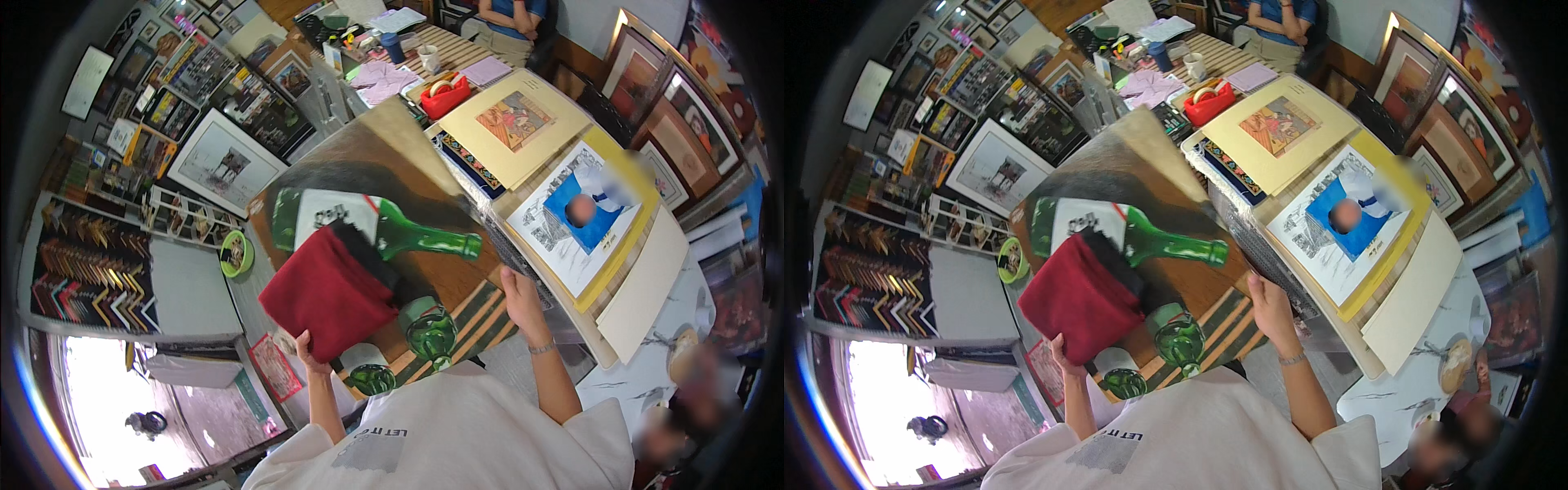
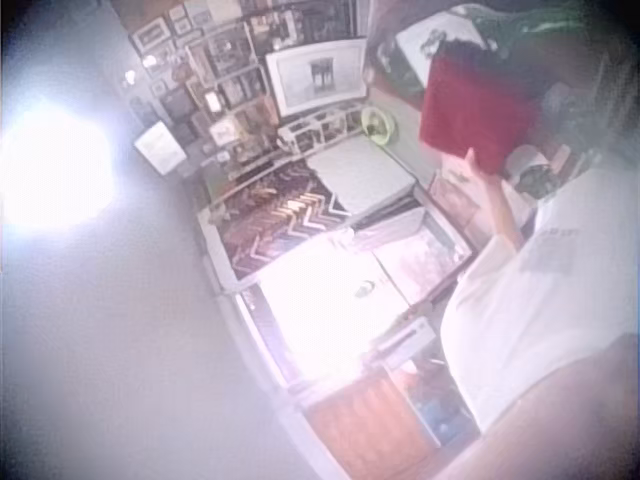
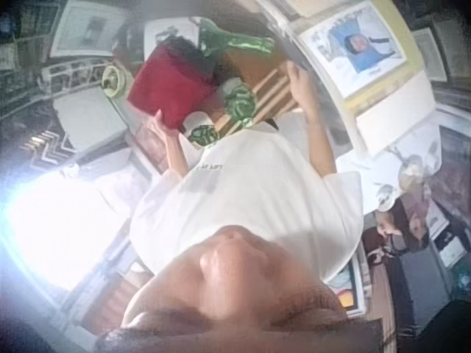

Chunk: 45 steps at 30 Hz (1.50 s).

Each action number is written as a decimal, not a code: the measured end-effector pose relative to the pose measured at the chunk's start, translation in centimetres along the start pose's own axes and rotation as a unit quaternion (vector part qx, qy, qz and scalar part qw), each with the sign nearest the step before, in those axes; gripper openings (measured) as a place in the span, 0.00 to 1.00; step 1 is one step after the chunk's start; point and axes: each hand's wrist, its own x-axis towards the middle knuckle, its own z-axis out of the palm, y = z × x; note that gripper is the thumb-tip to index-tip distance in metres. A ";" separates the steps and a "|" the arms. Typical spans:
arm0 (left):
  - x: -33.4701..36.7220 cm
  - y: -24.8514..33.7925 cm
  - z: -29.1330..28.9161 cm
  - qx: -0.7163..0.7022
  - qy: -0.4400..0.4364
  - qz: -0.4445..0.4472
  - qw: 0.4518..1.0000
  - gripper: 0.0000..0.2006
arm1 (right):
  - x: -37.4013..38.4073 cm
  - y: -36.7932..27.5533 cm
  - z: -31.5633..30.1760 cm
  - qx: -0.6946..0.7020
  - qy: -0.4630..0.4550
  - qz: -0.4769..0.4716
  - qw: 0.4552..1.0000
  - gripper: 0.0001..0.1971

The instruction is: The person sorts through a stack of framed and unframed artwork on a table, picking up and moving various prints and canvases. They carry a stack of items to a nearby table and later return to handle more artwork and a rolled tube.

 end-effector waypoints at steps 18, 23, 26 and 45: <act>3.0 -0.8 13.1 0.080 -0.181 -0.011 0.980 0.32 | -16.5 1.4 -4.7 -0.041 0.313 0.175 0.933 0.25; 13.7 1.2 16.5 -0.078 -0.159 -0.014 0.984 0.25 | -23.6 1.8 -5.6 0.013 0.497 0.256 0.829 0.23; 21.3 -1.9 20.3 -0.067 -0.162 -0.009 0.984 0.24 | -28.8 0.7 -4.3 -0.007 0.649 0.287 0.705 0.26; 30.4 -35.1 39.9 -0.082 -0.167 -0.249 0.950 0.25 | -54.5 -16.9 1.4 -0.249 0.492 0.442 0.707 0.27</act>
